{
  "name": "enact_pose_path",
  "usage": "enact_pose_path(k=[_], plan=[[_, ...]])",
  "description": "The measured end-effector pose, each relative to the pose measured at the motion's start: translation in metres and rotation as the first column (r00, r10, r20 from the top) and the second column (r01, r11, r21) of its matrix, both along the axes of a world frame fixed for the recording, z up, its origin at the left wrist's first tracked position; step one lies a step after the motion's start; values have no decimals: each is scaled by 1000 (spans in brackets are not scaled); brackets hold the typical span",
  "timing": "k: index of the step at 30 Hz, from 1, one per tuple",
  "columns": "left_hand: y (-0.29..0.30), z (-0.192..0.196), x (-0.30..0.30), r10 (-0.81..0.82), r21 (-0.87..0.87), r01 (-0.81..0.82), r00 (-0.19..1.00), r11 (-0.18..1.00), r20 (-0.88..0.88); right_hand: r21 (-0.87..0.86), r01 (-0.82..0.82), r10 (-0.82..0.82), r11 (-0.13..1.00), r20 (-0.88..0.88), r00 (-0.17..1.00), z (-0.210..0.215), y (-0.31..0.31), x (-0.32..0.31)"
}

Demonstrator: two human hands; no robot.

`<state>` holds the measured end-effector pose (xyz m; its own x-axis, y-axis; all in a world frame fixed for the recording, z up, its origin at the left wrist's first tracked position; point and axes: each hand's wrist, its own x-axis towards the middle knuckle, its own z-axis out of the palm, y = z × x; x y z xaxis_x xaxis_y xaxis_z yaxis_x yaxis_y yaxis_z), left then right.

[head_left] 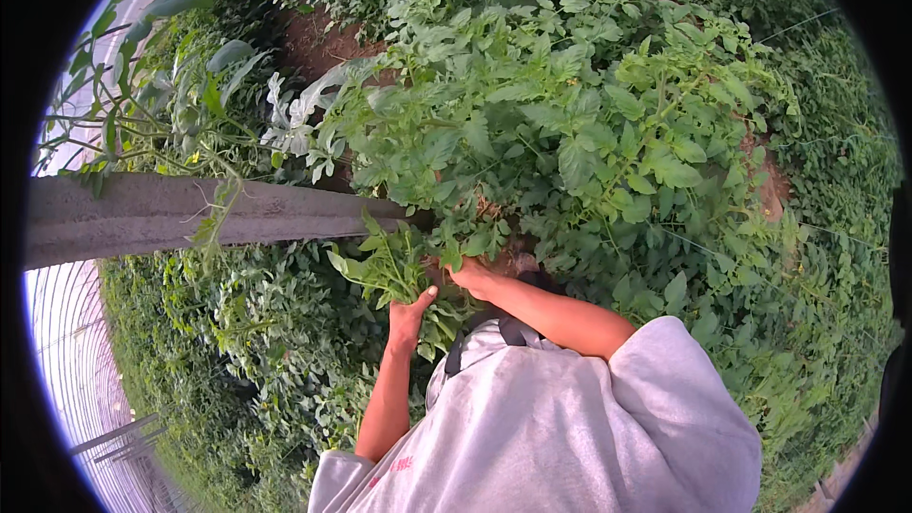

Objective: The person walks through a greenhouse and repeatedly plucks green leafy vegetable stems from plants, gathering them in the left hand. The person also briefly handles a vine with yellow flowers, removing small parts by hand.

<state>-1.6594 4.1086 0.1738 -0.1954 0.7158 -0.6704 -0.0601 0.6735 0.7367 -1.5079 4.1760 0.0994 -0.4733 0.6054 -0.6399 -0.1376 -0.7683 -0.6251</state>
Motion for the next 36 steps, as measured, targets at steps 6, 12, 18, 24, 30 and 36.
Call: enact_pose_path(k=[6,12,18,24,30,36], plan=[[-10,-11,5,-78,159,109,979,981,-188,-96,-194,185,976,-95,978,44,-10,-23],[-38,-32,-5,195,126,-192,981,973,-13,-159,-392,369,906,-157,916,48,-19,-31],[-66,-51,-10,386,18,-389,918,921,84,-169,-592,564,788,-185,805,49,-32,-21],[-64,-57,-20,506,-17,-520,822,854,261,92,-453,461,887,-114,880,31,-42,-12],[-66,-63,-47,499,-53,-538,736,841,458,67,-395,396,916,4,918,38,-25,-8],[-84,-58,-87,576,-32,-610,728,791,372,261,-100,-16,960,411,912,24,79,28]])
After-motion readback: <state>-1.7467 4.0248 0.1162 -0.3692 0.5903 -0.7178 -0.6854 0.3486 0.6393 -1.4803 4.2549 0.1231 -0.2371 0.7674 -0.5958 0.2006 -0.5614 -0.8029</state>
